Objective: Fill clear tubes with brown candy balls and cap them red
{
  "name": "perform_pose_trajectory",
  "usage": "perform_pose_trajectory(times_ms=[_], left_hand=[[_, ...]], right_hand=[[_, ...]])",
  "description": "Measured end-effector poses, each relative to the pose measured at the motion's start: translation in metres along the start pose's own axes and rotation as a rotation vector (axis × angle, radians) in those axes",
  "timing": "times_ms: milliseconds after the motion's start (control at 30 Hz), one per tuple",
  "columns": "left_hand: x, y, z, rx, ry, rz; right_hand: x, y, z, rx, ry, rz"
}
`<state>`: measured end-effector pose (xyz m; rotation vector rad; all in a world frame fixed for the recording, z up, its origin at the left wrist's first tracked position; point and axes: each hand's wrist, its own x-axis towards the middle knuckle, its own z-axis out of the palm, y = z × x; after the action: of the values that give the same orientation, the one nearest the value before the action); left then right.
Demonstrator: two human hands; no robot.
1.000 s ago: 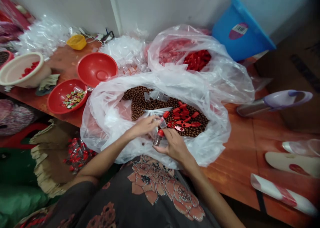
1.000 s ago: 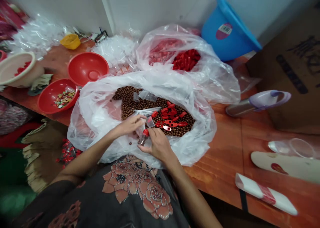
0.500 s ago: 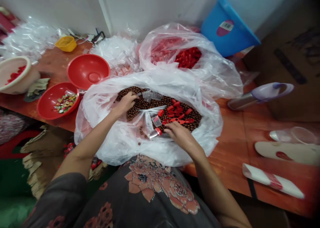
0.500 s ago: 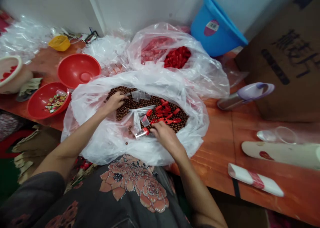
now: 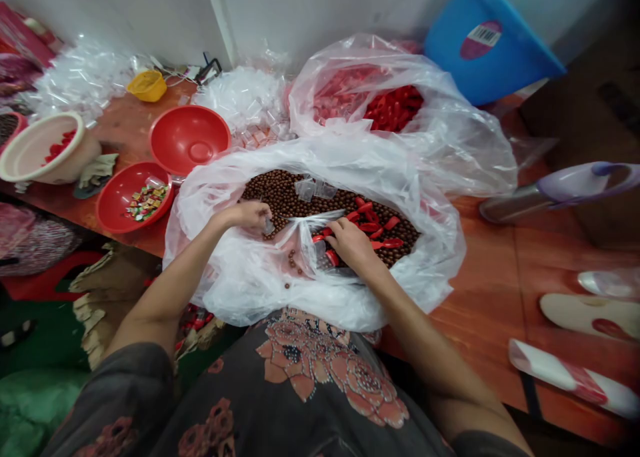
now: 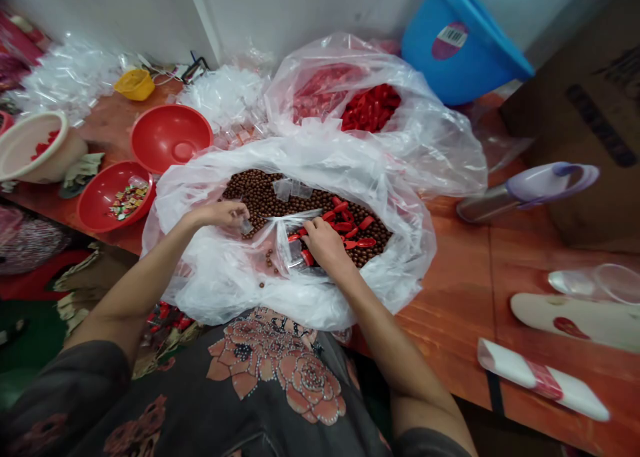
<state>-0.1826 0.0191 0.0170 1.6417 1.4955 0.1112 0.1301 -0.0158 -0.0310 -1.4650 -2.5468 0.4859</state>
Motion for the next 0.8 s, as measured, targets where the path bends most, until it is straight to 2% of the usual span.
perform_pose_trajectory(times_ms=[67,167,267,367,500,700,800], left_hand=[[0.014,0.001,0.009,-0.122,0.054,0.005],[0.036,0.009,0.025,-0.304,0.264,0.040],[0.045,0.015,0.037,-0.315,0.404,0.041],[0.041,0.011,0.043,-0.282,0.431,0.006],[0.039,0.004,0.050,-0.324,0.419,-0.017],[0.068,0.028,0.056,-0.429,0.584,0.085],[0.080,0.036,0.059,-0.492,0.619,0.115]], right_hand=[[-0.002,0.002,0.006,0.018,0.022,-0.002],[-0.009,0.008,0.009,0.045,0.102,0.018],[-0.021,0.014,0.010,0.038,0.194,0.054],[-0.030,0.017,0.010,-0.042,0.236,0.079],[-0.031,0.014,0.013,-0.153,0.208,0.066],[-0.026,0.007,0.010,-0.177,0.160,0.057],[-0.029,0.006,0.008,-0.143,0.131,0.062]])
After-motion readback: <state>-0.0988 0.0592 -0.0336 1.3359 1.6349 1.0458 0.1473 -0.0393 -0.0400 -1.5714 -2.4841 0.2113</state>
